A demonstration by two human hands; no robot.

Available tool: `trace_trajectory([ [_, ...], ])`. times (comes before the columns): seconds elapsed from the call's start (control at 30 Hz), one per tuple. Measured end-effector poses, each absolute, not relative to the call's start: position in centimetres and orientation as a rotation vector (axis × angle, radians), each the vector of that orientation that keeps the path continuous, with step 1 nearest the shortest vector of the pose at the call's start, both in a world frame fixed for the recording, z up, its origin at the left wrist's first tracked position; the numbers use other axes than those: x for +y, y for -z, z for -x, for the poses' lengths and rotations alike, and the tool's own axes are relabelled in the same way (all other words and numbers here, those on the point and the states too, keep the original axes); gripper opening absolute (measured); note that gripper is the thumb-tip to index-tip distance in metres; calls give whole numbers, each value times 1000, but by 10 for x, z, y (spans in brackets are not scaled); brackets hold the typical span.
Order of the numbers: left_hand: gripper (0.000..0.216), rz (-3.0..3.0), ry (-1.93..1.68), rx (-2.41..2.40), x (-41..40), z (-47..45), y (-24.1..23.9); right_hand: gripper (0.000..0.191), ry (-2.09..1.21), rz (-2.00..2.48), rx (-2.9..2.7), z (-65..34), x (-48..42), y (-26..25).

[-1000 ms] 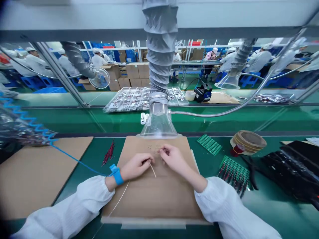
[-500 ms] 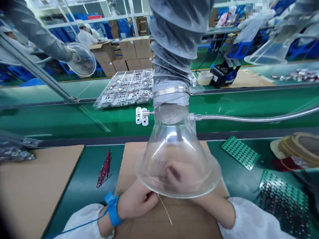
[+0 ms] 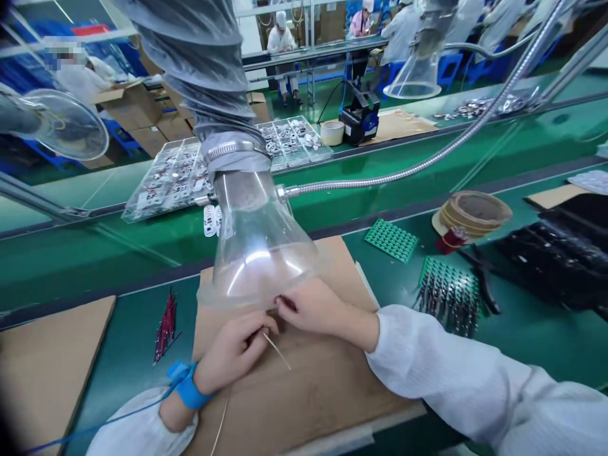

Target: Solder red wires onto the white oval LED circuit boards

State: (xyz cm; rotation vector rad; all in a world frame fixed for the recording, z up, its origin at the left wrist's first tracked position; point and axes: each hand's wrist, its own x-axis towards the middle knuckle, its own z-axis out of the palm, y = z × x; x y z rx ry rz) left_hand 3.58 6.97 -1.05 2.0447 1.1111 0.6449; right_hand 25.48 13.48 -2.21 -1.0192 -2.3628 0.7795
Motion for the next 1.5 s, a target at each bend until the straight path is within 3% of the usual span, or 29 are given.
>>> trace_trajectory([
  [0.17, 21, -2089, -640, 1148, 72, -38, 10, 10, -765, 970, -2411, -253, 133, 18],
  [0.57, 23, -2158, -611, 1145, 74, -38, 9, 24, -782, 1029, -2290, -286, 133, 12],
  [1.27, 24, -2177, -642, 1067, 72, -36, 10, 23, -835, 1054, -2349, -287, 123, 11],
  [1.5, 37, -2061, -793, 1410, 71, -42, 12, 22, -825, 1063, -2397, -284, 125, 10],
])
